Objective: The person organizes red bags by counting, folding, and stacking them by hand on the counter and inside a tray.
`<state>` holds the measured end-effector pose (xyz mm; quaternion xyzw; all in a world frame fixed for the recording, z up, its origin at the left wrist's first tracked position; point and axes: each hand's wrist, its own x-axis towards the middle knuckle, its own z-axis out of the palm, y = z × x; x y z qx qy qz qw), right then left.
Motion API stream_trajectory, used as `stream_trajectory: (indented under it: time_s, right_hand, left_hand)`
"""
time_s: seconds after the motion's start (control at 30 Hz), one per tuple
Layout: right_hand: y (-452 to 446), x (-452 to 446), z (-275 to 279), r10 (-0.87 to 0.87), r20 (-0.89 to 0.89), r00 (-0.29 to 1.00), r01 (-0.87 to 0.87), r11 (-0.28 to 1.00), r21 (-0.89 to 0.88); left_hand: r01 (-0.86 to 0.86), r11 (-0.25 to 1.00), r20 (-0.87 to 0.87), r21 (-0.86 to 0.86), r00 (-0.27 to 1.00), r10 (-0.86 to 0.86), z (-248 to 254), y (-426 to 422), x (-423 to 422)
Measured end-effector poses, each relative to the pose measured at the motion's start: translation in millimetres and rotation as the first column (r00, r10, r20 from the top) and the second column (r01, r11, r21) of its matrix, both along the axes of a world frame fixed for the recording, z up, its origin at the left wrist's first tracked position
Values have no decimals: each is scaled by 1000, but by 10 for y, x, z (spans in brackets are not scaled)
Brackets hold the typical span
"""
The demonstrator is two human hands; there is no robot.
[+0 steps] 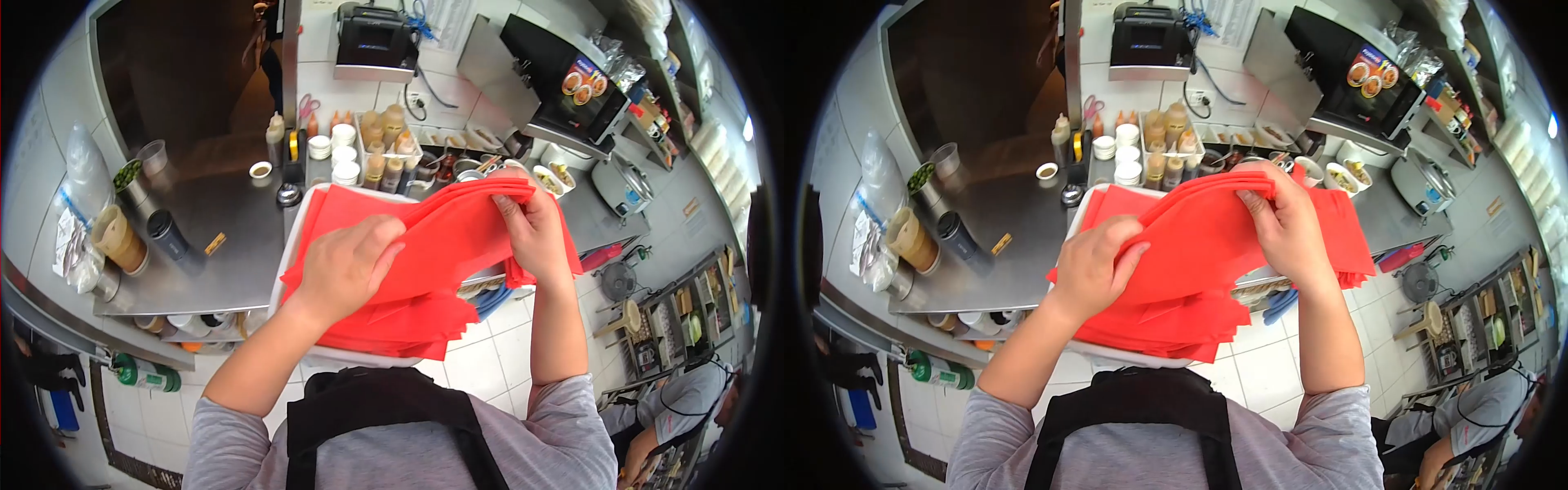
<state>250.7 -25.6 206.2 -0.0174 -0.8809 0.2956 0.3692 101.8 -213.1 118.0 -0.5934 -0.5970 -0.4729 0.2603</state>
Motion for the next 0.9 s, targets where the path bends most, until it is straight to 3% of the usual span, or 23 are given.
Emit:
stream_trajectory:
  time_s: [0.1, 0.2, 0.27, 0.33, 0.43, 0.5, 0.53, 0.6, 0.63, 0.67, 0.7, 0.73, 0.8, 0.87, 0.9]
  right_hand:
    - [86, 100, 110, -12, -21, 1000, 12, 1000, -6]
    - [147, 149, 167, -62, -19, 998, 62, 998, 4]
    - [186, 148, 215, -107, -113, 988, 119, 987, 109]
    - [214, 146, 240, -112, -154, 982, 124, 990, 68]
    - [385, 159, 363, -178, -237, 955, 227, 954, 196]
    - [464, 184, 474, -199, -231, 952, 244, 951, 189]
    - [523, 185, 516, -191, -237, 953, 235, 956, 175]
    - [590, 182, 624, -157, -226, 961, 200, 962, 186]
    - [661, 164, 654, -164, -236, 958, 216, 952, 217]
    - [681, 147, 700, -171, -249, 953, 226, 951, 212]
    - [731, 116, 730, -96, -253, 963, 123, 988, 92]
    - [777, 89, 761, -20, -269, 963, 13, 1000, -29]
    - [849, 47, 701, 5, -291, 957, -28, 997, -74]
    - [889, 2, 535, -22, -292, 956, -67, 954, -293]
    - [875, -6, 446, -70, -254, 965, -67, 868, -493]
  left_hand:
    - [-29, 992, 137, -127, 989, 47, 129, -19, 176]
    - [-2, 966, 110, -259, 993, 31, 241, -84, 281]
    - [-24, 973, 83, -228, 996, 44, 246, -94, 318]
    - [-50, 979, 58, -197, 996, 62, 213, -117, 363]
    - [-125, 949, 67, -291, 986, 150, 91, -178, 420]
    - [-164, 848, 100, -504, 964, 246, -60, -195, 376]
    - [-166, 844, 105, -510, 962, 252, -110, -202, 357]
    - [-9, 885, 303, -465, 938, 169, -165, -208, 296]
    - [-16, 885, 306, -466, 935, 178, -165, -215, 246]
    - [-93, 955, 240, -281, 957, 164, -147, -215, 174]
    - [-154, 985, 166, -79, 972, 165, -111, -212, 116]
    - [-167, 983, 160, -77, 971, 178, -37, -230, 80]
    - [-180, 979, 217, 100, 964, 155, 194, -315, 47]
    - [-209, 967, 174, 144, 968, 183, 316, -356, 36]
    - [-190, 962, 199, 197, 968, 151, 357, -361, 27]
